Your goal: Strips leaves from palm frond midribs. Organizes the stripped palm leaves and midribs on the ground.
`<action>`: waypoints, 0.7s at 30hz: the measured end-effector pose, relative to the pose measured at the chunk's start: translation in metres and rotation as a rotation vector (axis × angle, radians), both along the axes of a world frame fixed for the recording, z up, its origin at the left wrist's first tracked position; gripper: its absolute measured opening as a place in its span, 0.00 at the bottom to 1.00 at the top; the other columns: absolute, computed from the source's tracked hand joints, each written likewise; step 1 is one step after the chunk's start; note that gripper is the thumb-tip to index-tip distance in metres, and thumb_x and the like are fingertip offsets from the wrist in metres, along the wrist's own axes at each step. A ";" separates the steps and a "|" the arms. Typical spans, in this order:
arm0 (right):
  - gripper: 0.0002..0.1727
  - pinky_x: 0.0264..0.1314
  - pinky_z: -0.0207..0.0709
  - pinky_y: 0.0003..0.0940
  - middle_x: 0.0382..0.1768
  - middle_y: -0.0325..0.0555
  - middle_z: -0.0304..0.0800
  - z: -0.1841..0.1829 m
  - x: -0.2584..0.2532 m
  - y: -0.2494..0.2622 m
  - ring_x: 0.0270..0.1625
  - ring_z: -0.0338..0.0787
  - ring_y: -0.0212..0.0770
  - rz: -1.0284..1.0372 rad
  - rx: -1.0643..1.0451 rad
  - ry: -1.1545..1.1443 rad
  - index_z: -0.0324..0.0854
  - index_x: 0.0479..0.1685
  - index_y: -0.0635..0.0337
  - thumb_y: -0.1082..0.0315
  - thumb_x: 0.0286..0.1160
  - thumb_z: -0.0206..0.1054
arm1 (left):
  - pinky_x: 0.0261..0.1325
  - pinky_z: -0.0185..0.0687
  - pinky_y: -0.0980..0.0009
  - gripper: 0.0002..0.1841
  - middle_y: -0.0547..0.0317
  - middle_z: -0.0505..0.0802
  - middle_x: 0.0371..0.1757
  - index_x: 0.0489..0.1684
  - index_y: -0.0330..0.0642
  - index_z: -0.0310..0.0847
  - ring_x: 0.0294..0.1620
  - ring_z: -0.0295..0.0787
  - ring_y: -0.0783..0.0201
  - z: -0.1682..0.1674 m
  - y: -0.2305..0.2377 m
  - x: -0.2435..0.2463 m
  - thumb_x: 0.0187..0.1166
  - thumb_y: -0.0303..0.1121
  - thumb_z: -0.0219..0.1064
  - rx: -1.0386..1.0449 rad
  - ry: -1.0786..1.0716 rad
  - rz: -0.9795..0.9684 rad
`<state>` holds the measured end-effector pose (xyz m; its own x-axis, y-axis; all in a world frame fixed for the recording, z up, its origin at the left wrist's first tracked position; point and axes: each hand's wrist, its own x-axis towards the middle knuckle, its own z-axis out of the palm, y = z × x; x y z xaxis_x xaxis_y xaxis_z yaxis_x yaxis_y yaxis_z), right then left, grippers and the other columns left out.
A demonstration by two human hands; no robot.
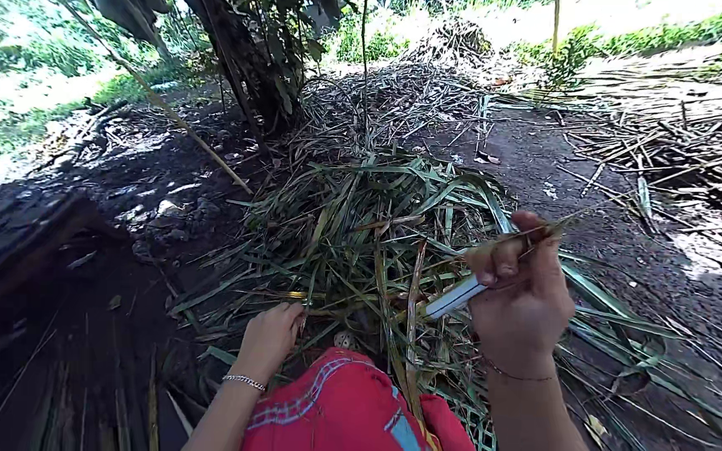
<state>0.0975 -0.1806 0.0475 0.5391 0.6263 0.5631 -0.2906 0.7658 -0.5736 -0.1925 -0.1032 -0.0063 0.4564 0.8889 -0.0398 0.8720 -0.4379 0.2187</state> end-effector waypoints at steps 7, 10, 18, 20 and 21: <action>0.27 0.24 0.73 0.17 0.17 0.23 0.77 -0.033 -0.049 -0.012 0.17 0.75 0.20 0.807 -0.347 -0.010 0.74 0.76 0.57 0.49 0.86 0.57 | 0.45 0.90 0.72 0.07 0.58 0.93 0.35 0.42 0.33 0.86 0.35 0.92 0.71 0.036 -0.013 0.040 0.77 0.29 0.72 0.259 -1.010 0.133; 0.27 0.25 0.73 0.17 0.18 0.24 0.78 -0.039 -0.072 -0.010 0.18 0.75 0.20 0.994 -0.421 0.037 0.72 0.78 0.59 0.53 0.88 0.53 | 0.49 0.94 0.70 0.06 0.66 0.95 0.39 0.46 0.40 0.83 0.40 0.95 0.71 0.045 -0.037 0.048 0.77 0.22 0.69 0.252 -1.394 0.106; 0.23 0.26 0.73 0.16 0.20 0.26 0.77 -0.027 -0.101 -0.009 0.20 0.75 0.21 0.896 -0.412 0.145 0.69 0.76 0.66 0.66 0.88 0.47 | 0.49 0.96 0.71 0.03 0.67 0.96 0.47 0.42 0.57 0.83 0.44 0.97 0.67 0.024 -0.063 0.049 0.80 0.37 0.72 0.186 -1.711 0.004; 0.21 0.25 0.73 0.16 0.18 0.26 0.77 -0.030 -0.095 -0.005 0.19 0.76 0.21 0.820 -0.384 0.178 0.73 0.72 0.66 0.65 0.89 0.48 | 0.48 0.96 0.70 0.04 0.66 0.97 0.46 0.40 0.56 0.82 0.43 0.98 0.66 0.026 -0.065 0.045 0.79 0.38 0.73 0.170 -1.751 0.014; 0.20 0.24 0.73 0.16 0.17 0.26 0.76 -0.031 -0.088 -0.002 0.18 0.76 0.21 0.780 -0.374 0.188 0.74 0.71 0.65 0.65 0.89 0.49 | 0.48 0.96 0.70 0.04 0.65 0.97 0.45 0.40 0.56 0.83 0.42 0.98 0.66 0.028 -0.065 0.042 0.78 0.37 0.73 0.169 -1.783 0.021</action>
<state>0.0093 -0.1823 0.0166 -0.0553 0.9796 0.1931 -0.7667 0.0823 -0.6367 -0.1509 -0.1681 0.0215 -0.1682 0.8365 0.5216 -0.3382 -0.5460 0.7665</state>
